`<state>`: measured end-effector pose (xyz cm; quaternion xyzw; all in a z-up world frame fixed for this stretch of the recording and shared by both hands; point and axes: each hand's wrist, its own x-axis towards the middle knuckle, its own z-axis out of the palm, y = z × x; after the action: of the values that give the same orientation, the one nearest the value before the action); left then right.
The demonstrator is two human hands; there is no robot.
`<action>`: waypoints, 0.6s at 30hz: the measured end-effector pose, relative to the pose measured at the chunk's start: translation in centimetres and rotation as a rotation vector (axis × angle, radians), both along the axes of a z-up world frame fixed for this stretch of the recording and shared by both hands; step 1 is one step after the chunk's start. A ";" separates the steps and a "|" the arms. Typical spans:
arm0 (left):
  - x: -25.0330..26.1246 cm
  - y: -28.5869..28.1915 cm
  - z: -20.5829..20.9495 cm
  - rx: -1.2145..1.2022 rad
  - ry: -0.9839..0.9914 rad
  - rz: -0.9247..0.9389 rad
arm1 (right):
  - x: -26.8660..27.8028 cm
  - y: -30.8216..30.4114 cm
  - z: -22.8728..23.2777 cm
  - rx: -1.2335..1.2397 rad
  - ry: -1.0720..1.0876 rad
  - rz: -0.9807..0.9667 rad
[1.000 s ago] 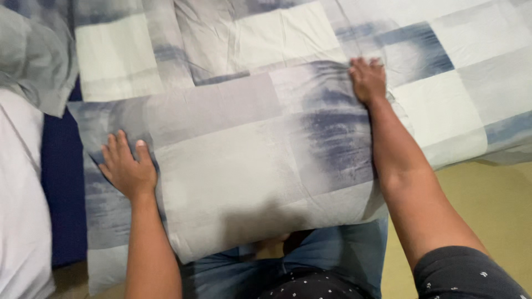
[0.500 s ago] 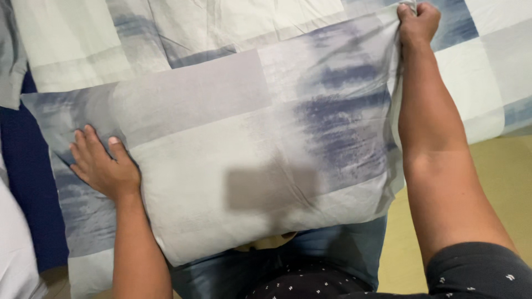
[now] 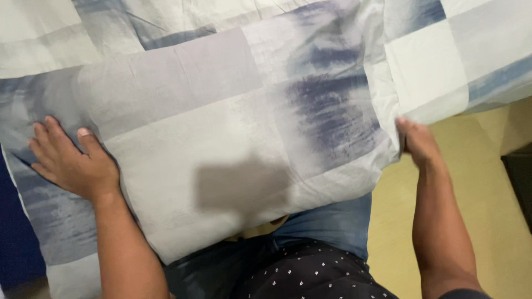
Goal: The person smoothes a pillowcase by hand, repeatedly running their palms over the surface to remove wrinkles while holding the pillow on their lap.
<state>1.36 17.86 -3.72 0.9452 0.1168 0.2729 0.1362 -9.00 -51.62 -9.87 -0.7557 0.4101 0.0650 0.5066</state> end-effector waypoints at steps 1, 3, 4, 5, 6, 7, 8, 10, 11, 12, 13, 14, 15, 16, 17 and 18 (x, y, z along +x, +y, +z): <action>-0.2 0.6 -0.2 -0.001 0.003 -0.009 | -2.0 0.3 -1.8 -0.001 0.003 -0.009; 0.1 1.0 -0.9 0.036 -0.001 -0.009 | -6.1 0.3 -5.3 -0.033 -0.242 -0.067; 0.1 1.0 -0.6 0.032 0.006 -0.024 | -6.7 0.2 -4.9 -0.040 -0.234 -0.080; 0.1 0.9 -0.3 0.033 0.009 -0.035 | -7.3 0.0 -4.6 -0.101 -0.261 -0.173; 0.1 0.9 -0.1 0.038 0.005 -0.047 | -8.0 0.0 -4.8 -0.159 -0.296 -0.269; -0.1 0.9 0.1 0.037 0.005 -0.063 | -8.4 0.3 -4.3 -0.162 -0.294 -0.284; -0.1 0.8 0.2 0.026 0.018 -0.053 | -8.2 0.5 -3.7 -0.215 -0.274 -0.249; 0.4 1.0 0.0 0.012 0.031 -0.045 | -7.6 0.5 -3.1 -0.271 -0.254 -0.215; 0.6 1.3 -0.4 0.011 0.020 -0.038 | -7.3 0.2 -3.1 -0.305 -0.310 -0.262; 0.5 1.8 -0.9 0.013 0.010 -0.023 | -6.8 0.1 -3.4 -0.334 -0.366 -0.301; 0.4 1.8 -1.0 0.013 0.010 -0.017 | -7.0 0.1 -3.3 -0.333 -0.366 -0.295; 0.4 1.7 -1.0 0.010 0.002 -0.017 | -6.9 0.1 -3.3 -0.348 -0.357 -0.257; 0.4 1.7 -1.0 0.007 -0.006 -0.017 | -6.8 0.0 -3.2 -0.363 -0.349 -0.220; 0.4 1.6 -0.9 0.006 -0.010 -0.013 | -6.8 0.2 -3.2 -0.363 -0.353 -0.216; 0.4 1.5 -0.8 0.011 -0.009 -0.017 | -6.7 0.4 -3.3 -0.382 -0.295 -0.199; 0.4 1.4 -0.7 0.015 -0.010 -0.023 | -6.6 0.6 -3.3 -0.401 -0.238 -0.183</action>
<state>1.81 19.26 -4.37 0.9460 0.1033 0.2771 0.1328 -15.63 -51.02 -13.17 -0.8032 0.4187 -0.1533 0.3950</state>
